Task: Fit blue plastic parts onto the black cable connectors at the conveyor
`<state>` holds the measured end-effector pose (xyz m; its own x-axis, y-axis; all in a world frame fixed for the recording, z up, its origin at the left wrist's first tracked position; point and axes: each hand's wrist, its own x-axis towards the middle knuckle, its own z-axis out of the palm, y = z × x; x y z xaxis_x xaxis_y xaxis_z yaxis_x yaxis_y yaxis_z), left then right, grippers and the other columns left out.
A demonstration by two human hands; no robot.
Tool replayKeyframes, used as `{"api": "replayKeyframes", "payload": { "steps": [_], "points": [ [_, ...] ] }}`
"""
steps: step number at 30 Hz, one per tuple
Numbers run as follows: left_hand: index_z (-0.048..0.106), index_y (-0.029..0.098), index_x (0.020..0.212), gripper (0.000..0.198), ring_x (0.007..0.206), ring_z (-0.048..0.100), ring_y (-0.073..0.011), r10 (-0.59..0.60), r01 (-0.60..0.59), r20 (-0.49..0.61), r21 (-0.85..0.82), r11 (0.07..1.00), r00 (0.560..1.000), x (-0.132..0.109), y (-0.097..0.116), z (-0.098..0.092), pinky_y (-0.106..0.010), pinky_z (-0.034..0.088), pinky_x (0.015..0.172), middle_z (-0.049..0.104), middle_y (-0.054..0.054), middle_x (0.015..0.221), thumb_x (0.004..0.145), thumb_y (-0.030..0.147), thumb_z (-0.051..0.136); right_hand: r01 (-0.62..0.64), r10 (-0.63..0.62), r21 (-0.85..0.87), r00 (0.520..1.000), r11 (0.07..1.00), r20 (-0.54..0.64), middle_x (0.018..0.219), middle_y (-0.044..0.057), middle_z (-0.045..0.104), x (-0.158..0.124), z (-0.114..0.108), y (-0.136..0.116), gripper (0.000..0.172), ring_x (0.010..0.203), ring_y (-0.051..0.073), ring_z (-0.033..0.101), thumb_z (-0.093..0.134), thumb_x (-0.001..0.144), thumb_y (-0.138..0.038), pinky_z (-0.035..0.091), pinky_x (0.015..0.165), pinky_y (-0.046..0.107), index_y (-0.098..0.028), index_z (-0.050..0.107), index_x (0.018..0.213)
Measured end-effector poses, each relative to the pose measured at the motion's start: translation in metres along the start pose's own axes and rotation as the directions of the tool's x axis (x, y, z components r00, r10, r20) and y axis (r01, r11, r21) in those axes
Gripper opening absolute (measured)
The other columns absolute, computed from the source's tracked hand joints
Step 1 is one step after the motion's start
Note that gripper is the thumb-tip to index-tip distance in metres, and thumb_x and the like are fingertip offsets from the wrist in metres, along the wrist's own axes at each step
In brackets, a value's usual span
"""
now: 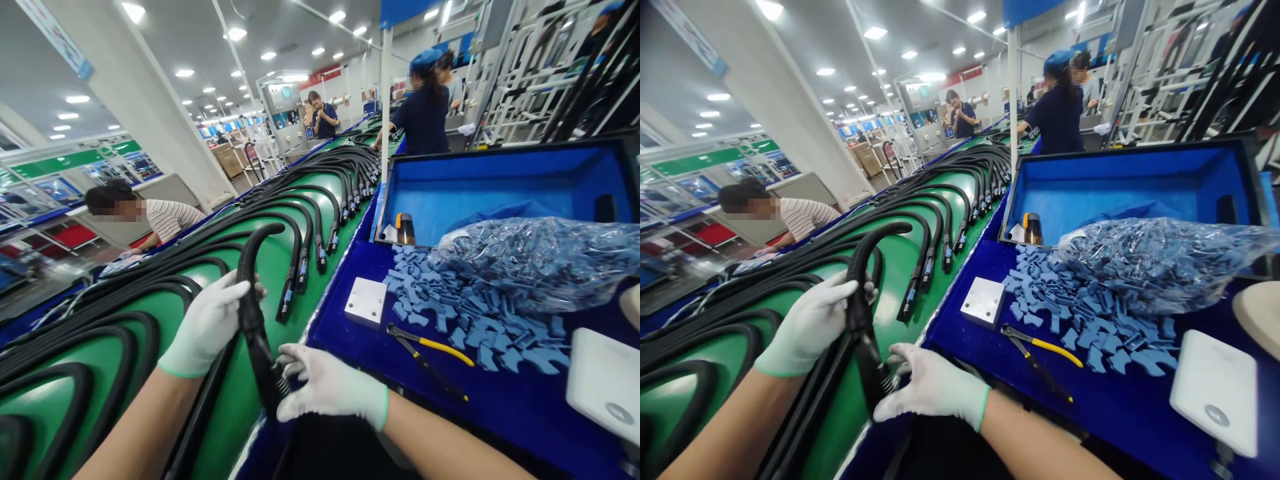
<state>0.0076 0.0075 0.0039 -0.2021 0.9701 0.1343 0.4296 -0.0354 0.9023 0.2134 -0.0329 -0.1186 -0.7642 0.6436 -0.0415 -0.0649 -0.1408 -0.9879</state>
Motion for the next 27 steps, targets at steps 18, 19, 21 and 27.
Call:
{"api": "replayKeyframes", "payload": {
  "steps": [18,19,21,27],
  "points": [
    [0.073,0.029,0.104,0.018,0.091,0.074,-0.0239,0.341,-0.532,0.485,0.337,0.777,0.805,-0.085,-0.049,0.123,-0.034,0.061,0.083,0.077,-0.004,0.101,0.095,0.033,0.058,-0.489,-0.053,-0.717,0.807,0.497,-0.588,0.095,0.012,0.070,-0.153,-0.097,-0.033,0.022,0.089,0.027,0.063,0.069,0.085,-0.034,0.047,0.079,0.036,-0.016,0.071,0.097],
    [0.074,0.030,0.104,0.019,0.095,0.074,-0.0256,0.262,-0.449,0.461,0.362,0.817,0.848,-0.083,-0.046,0.127,-0.036,0.061,0.087,0.078,-0.004,0.104,0.094,0.036,0.058,-0.558,-0.103,-0.754,0.776,0.346,-0.622,0.098,0.017,0.069,-0.154,-0.100,-0.023,0.017,0.095,0.031,0.061,0.068,0.084,-0.027,0.045,0.084,0.041,-0.013,0.071,0.094],
    [0.074,0.030,0.105,0.023,0.101,0.074,-0.0281,0.134,-0.301,0.424,0.357,0.884,0.896,-0.078,-0.036,0.134,-0.039,0.060,0.091,0.078,-0.004,0.108,0.093,0.039,0.058,-0.580,-0.116,-0.805,0.797,0.129,-0.593,0.094,0.021,0.066,-0.152,-0.104,-0.004,0.008,0.098,0.034,0.059,0.064,0.080,-0.015,0.043,0.087,0.045,-0.011,0.070,0.084],
    [0.074,0.024,0.110,0.032,0.101,0.073,-0.0292,-0.068,-0.005,0.360,0.198,0.980,0.930,-0.062,-0.003,0.141,-0.037,0.059,0.089,0.077,-0.008,0.110,0.087,0.043,0.063,-0.599,-0.165,-0.710,0.710,0.369,-0.685,0.085,0.008,0.062,-0.144,-0.116,0.005,0.003,0.077,0.022,0.058,0.060,0.080,-0.019,0.041,0.067,0.032,-0.018,0.058,0.079]
  ]
}}
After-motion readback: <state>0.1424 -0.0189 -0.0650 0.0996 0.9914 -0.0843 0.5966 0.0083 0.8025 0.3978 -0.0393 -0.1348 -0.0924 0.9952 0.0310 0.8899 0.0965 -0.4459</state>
